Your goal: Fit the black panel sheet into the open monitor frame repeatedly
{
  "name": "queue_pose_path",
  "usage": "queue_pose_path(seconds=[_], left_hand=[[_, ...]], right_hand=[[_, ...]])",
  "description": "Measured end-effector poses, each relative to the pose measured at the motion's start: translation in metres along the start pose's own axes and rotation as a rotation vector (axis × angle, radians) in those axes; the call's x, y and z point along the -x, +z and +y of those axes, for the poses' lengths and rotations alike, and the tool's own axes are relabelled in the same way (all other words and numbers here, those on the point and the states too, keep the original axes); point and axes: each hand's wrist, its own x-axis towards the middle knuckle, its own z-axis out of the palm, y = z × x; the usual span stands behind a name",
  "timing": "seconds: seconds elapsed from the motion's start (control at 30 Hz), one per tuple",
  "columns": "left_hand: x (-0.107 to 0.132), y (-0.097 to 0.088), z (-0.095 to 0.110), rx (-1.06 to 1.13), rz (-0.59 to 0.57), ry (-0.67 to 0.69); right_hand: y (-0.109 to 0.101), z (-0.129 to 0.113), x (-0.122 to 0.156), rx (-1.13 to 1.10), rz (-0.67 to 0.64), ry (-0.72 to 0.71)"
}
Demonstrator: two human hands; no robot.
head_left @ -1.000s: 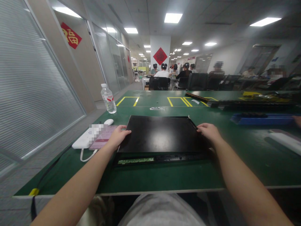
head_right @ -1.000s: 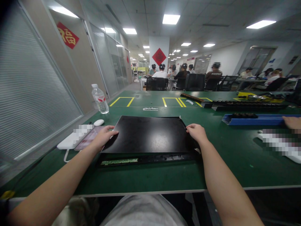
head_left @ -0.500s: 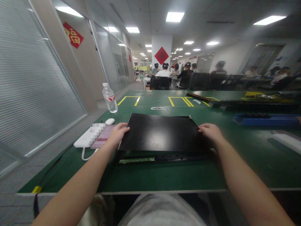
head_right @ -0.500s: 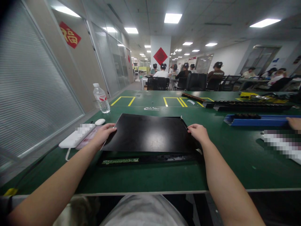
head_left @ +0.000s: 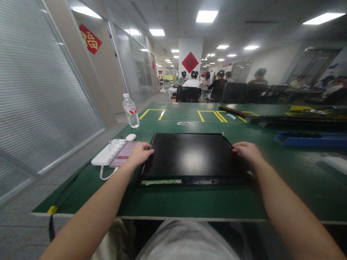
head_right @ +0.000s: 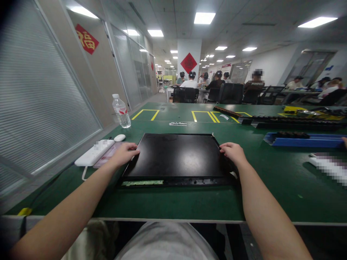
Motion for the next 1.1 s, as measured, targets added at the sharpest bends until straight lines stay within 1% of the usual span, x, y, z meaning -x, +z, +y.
queue_pose_path(seconds=[0.07, 0.27, 0.5, 0.77, 1.1], left_hand=[[0.000, 0.001, -0.001, -0.047, -0.016, 0.018], [-0.001, 0.004, -0.004, -0.164, 0.006, 0.027], [-0.003, 0.007, -0.009, -0.282, -0.050, 0.049], [-0.003, 0.007, -0.013, -0.287, -0.065, 0.059], [-0.001, 0.009, -0.011, -0.316, -0.070, 0.082]], right_hand=[[-0.001, -0.002, 0.002, -0.012, -0.009, -0.003], [-0.001, -0.002, 0.001, -0.010, -0.014, -0.006], [-0.001, -0.002, 0.002, -0.034, -0.006, 0.010], [-0.001, -0.002, 0.002, -0.057, -0.013, 0.007], [-0.002, 0.000, 0.001, -0.038, -0.004, -0.004]])
